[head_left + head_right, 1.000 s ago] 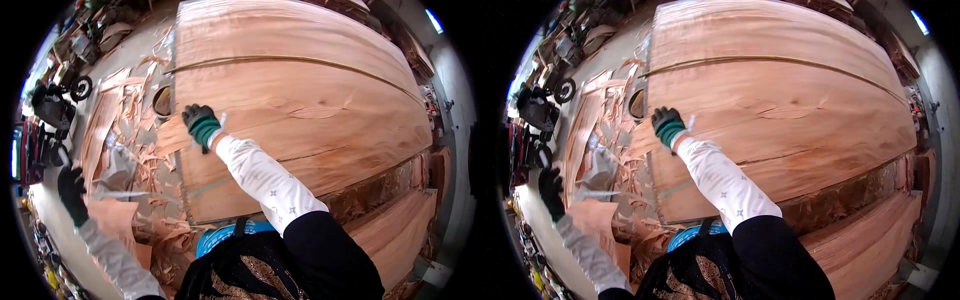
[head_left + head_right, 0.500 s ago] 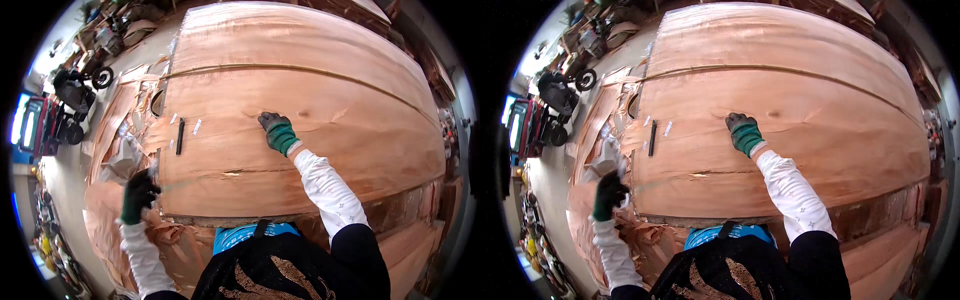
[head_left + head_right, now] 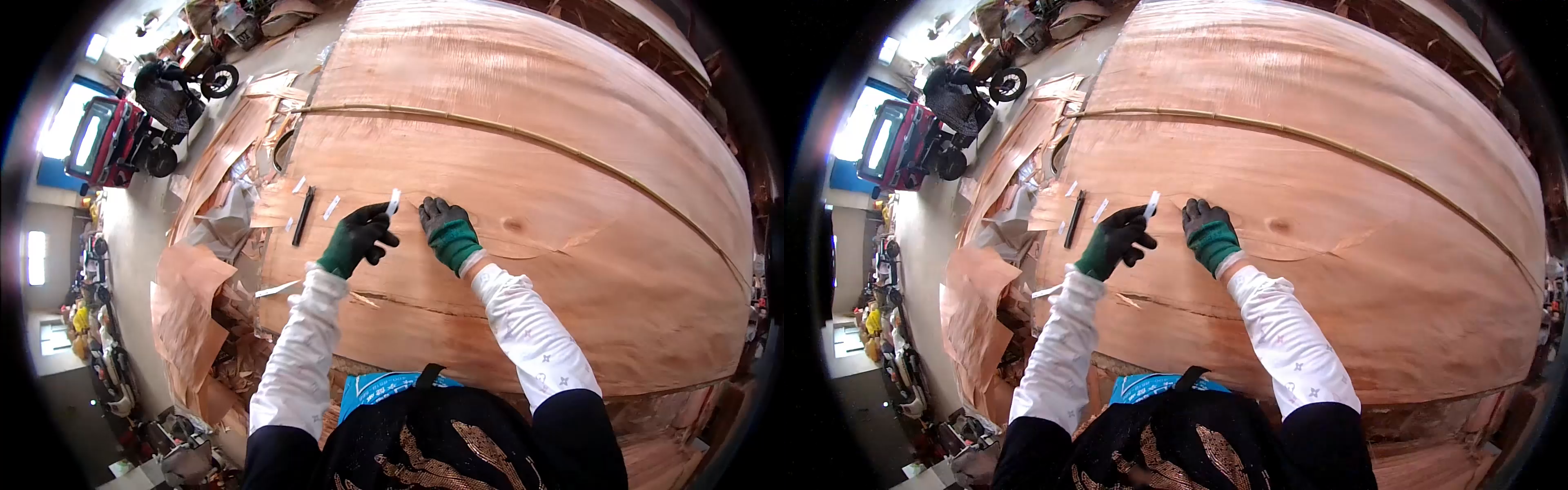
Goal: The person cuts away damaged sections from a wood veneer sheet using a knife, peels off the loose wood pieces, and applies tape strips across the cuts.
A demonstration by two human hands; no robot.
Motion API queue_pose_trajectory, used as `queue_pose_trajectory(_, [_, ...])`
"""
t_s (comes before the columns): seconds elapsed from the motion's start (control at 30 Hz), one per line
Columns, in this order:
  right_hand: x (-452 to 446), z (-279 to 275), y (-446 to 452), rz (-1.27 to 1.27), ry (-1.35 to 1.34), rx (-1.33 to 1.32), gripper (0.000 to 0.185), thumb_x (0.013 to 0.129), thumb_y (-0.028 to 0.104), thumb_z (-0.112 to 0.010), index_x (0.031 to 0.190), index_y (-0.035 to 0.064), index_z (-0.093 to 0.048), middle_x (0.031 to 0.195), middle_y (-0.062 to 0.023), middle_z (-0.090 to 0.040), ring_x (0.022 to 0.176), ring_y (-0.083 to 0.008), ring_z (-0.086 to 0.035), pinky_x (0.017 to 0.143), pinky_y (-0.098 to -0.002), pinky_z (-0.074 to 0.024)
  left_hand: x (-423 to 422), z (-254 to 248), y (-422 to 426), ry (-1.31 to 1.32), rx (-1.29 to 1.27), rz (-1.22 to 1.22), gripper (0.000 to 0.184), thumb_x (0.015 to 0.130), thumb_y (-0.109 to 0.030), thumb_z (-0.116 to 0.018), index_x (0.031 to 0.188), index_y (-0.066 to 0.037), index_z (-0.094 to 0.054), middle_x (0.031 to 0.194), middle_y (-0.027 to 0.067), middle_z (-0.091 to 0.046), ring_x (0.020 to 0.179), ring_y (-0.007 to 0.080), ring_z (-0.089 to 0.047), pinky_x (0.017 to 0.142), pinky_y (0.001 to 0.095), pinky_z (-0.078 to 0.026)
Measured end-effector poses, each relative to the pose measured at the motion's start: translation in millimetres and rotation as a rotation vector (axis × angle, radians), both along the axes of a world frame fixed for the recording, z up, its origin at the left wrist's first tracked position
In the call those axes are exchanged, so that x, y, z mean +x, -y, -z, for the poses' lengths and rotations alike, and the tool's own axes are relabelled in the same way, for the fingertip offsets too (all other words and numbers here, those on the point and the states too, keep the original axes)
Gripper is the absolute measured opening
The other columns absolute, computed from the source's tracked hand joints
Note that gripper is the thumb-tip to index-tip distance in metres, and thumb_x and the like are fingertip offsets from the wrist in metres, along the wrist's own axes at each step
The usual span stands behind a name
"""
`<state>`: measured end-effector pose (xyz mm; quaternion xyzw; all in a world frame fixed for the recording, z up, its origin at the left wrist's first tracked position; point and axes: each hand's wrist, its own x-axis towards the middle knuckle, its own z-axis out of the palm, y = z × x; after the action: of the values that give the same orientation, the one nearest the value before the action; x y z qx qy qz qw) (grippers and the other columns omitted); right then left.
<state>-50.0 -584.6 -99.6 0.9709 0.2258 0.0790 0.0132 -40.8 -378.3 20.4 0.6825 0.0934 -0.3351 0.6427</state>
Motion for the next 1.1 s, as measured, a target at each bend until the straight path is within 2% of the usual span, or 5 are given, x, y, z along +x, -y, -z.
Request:
queue_pose_trajectory(0.53, [8,-36,0,0.028,-0.3,0.029,0.054,0.086,0.025,-0.058,0.137,0.0102,-0.047,0.147,-0.0129,-0.042,0.121,-0.0267,-0.052,0.081,-0.0404,-0.0511,40,73,30,-0.176,-0.059,0.047,0.054,0.094,-0.017,-0.057,0.145,-0.013,-0.039,0.079,0.012,-0.068,0.055,0.0179,-0.063,0.043,0.0273,-0.044])
queue_pose_trajectory(0.73, [8,-3,-28,0.078,-0.243,-0.122,0.046,0.091,0.024,-0.051,0.135,0.0121,-0.049,0.145,-0.0185,-0.042,0.121,-0.0363,-0.049,0.073,-0.0436,-0.0507,19,61,8,0.147,0.532,0.393,0.039,0.091,-0.024,-0.061,0.124,-0.004,-0.057,0.082,0.0167,-0.07,0.055,0.02,-0.066,0.051,0.0318,-0.052])
queue_pose_trajectory(0.83, [6,14,-32,0.078,-0.181,-0.207,0.044,0.095,0.019,-0.043,0.138,0.0109,-0.047,0.148,-0.0216,-0.038,0.122,-0.0394,-0.049,0.073,-0.0448,-0.0504,42,77,-55,1.105,1.169,0.468,0.016,0.087,-0.025,-0.062,0.089,-0.01,-0.062,0.066,0.0137,-0.064,0.066,0.0339,-0.065,0.058,0.0469,-0.05])
queue_pose_trajectory(0.97, [5,11,-41,0.115,-0.161,-0.148,0.041,0.097,0.019,-0.039,0.134,0.0079,-0.052,0.144,-0.0205,-0.045,0.125,-0.0376,-0.048,0.089,-0.0474,-0.0461,66,-12,-119,0.418,0.326,0.034,0.012,0.091,-0.016,-0.058,0.096,-0.005,-0.062,0.08,0.008,-0.067,0.058,0.0188,-0.062,0.051,0.0327,-0.05])
queue_pose_trajectory(1.1, [2,-24,-18,0.123,-0.122,-0.031,0.032,0.093,0.021,-0.046,0.12,0.0128,-0.06,0.132,-0.0138,-0.056,0.109,-0.0263,-0.058,0.081,-0.0444,-0.0479,21,-81,-78,0.285,0.139,0.066,0.026,0.092,-0.016,-0.058,0.115,-0.004,-0.059,0.082,0.008,-0.067,0.056,0.0103,-0.057,0.041,0.0214,-0.043])
